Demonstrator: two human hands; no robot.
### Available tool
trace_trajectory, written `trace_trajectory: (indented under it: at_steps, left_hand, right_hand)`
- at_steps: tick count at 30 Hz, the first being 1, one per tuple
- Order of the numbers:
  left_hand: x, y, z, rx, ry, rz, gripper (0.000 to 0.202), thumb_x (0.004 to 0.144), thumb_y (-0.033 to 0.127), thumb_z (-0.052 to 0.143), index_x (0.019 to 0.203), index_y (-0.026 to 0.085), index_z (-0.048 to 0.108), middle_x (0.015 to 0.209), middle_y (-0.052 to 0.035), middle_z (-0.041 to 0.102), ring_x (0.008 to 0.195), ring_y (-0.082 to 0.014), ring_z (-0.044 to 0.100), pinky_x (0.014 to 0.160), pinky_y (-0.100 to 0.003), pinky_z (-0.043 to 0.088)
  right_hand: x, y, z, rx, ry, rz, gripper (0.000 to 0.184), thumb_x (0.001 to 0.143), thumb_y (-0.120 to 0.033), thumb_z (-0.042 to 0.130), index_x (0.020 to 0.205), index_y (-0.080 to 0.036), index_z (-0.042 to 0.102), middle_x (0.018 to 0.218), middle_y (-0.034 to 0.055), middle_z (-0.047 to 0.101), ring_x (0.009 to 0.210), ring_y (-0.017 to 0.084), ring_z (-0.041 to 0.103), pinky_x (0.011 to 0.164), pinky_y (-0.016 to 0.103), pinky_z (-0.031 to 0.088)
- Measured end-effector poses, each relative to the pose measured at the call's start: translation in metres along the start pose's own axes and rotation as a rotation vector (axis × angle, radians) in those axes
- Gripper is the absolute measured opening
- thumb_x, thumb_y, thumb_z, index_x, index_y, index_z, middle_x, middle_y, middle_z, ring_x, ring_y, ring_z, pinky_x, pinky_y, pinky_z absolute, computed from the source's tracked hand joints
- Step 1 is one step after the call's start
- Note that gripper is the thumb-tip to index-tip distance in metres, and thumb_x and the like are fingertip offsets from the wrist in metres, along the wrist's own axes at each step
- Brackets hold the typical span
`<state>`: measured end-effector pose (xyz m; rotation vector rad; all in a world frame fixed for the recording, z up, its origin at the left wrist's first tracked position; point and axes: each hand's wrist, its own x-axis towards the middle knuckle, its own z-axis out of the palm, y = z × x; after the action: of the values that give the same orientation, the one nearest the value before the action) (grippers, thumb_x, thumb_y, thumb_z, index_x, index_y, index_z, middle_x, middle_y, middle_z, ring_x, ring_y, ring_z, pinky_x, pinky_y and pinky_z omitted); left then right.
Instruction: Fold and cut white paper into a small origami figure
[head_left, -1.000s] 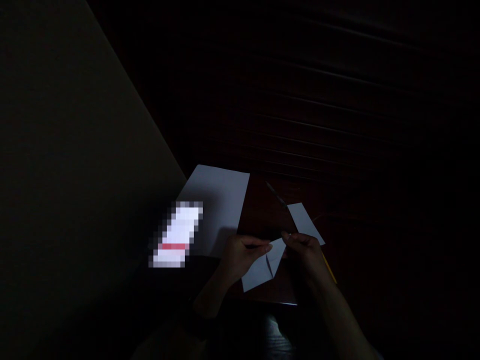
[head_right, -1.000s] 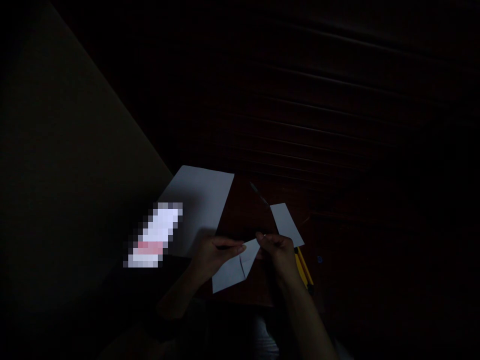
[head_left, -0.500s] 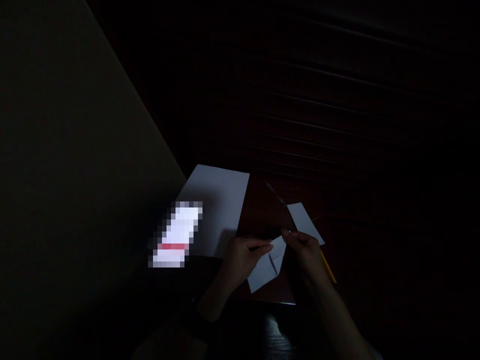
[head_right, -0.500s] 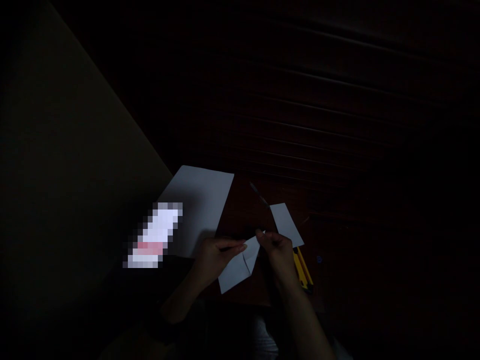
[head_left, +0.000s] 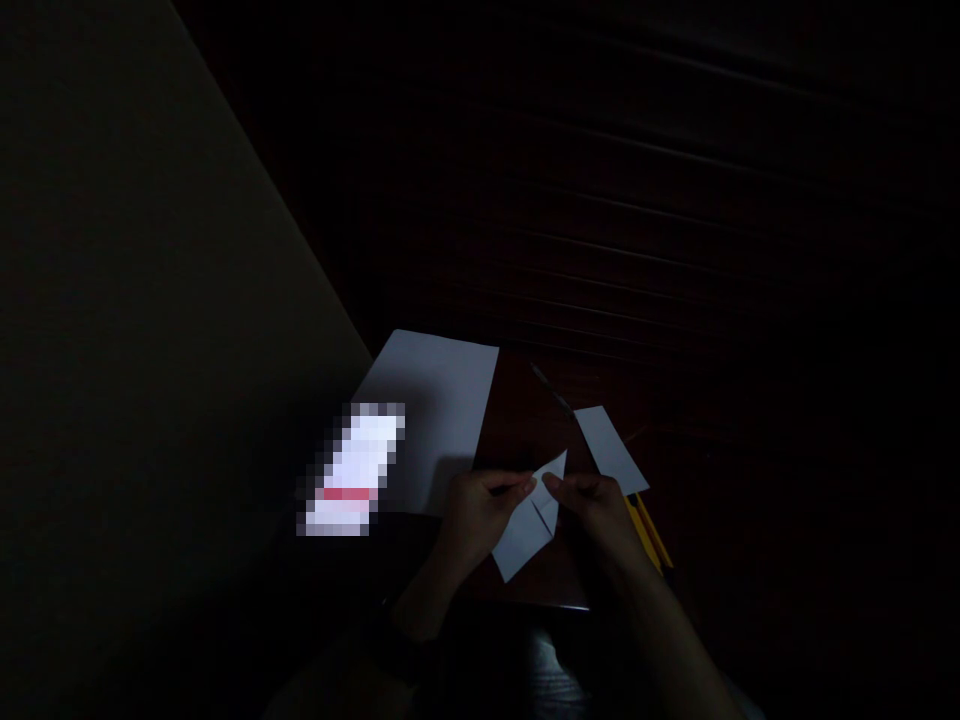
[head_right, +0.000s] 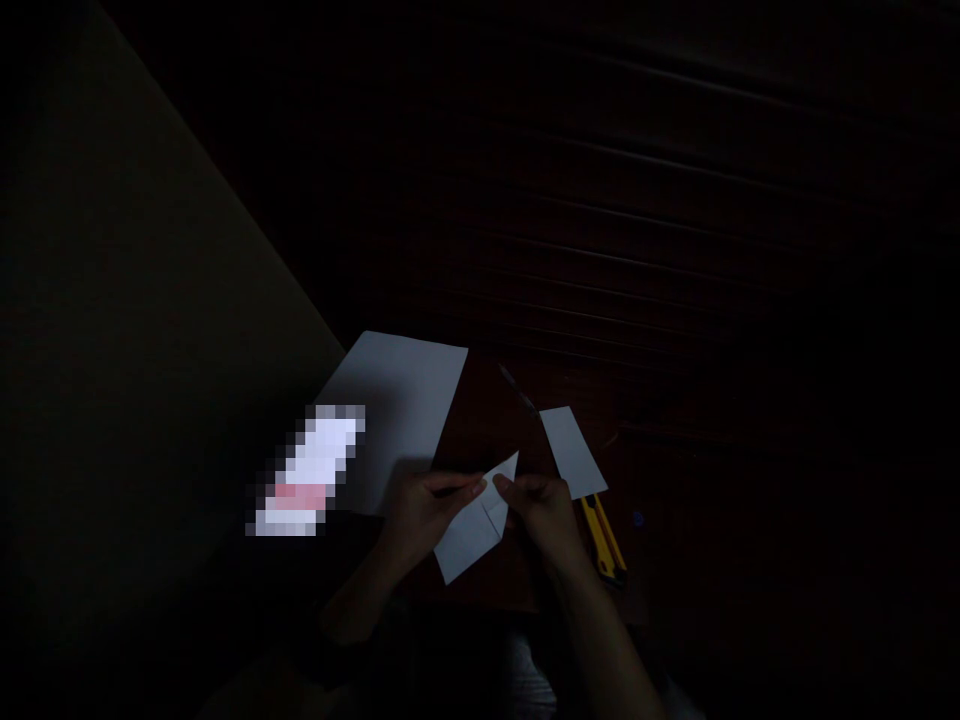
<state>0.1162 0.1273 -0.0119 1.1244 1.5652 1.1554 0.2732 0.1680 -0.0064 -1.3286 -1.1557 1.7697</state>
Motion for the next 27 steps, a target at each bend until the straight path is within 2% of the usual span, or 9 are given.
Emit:
trace_trajectory:
  at_steps: [5, 18, 25, 27]
  left_hand:
    - [0.0028, -0.0028, -0.0035, 0.005, 0.065, -0.018, 0.025, 0.073, 0.039, 0.061, 0.086, 0.020, 0.071, 0.083, -0.0040, 0.072, 0.075, -0.0202, 0.067, 0.063, -0.025, 0.051]
    - [0.0058, -0.0061, -0.0054, -0.049, 0.085, -0.048, 0.025, 0.071, 0.038, 0.063, 0.085, 0.019, 0.071, 0.084, -0.0051, 0.072, 0.078, -0.0209, 0.066, 0.067, -0.026, 0.051]
    - [0.0071, -0.0021, -0.0062, -0.150, 0.132, -0.113, 0.026, 0.068, 0.036, 0.066, 0.085, 0.017, 0.072, 0.083, -0.0060, 0.072, 0.076, -0.0213, 0.066, 0.063, -0.025, 0.051]
    - [0.0075, -0.0018, -0.0069, -0.174, 0.142, -0.141, 0.026, 0.067, 0.035, 0.068, 0.084, 0.017, 0.072, 0.082, -0.0063, 0.072, 0.075, -0.0212, 0.066, 0.061, -0.024, 0.050]
  right_hand:
    - [-0.0006, 0.0010, -0.0006, -0.066, -0.094, 0.056, 0.030, 0.068, -0.041, 0.068, 0.066, -0.011, 0.067, 0.062, 0.0041, 0.063, 0.054, 0.013, 0.055, 0.049, 0.022, 0.042]
    - [-0.0017, 0.0021, 0.0004, -0.148, -0.110, 0.057, 0.032, 0.065, -0.042, 0.069, 0.068, -0.010, 0.068, 0.060, 0.0051, 0.066, 0.050, 0.013, 0.056, 0.048, 0.023, 0.045]
    - [-0.0023, 0.0034, 0.0027, -0.259, -0.057, -0.104, 0.030, 0.071, -0.041, 0.064, 0.070, -0.011, 0.069, 0.064, 0.0057, 0.067, 0.053, 0.014, 0.057, 0.049, 0.023, 0.042]
    - [-0.0028, 0.0022, 0.0030, -0.244, -0.085, -0.119, 0.027, 0.071, -0.039, 0.065, 0.073, -0.012, 0.069, 0.067, 0.0055, 0.068, 0.057, 0.015, 0.058, 0.052, 0.024, 0.043]
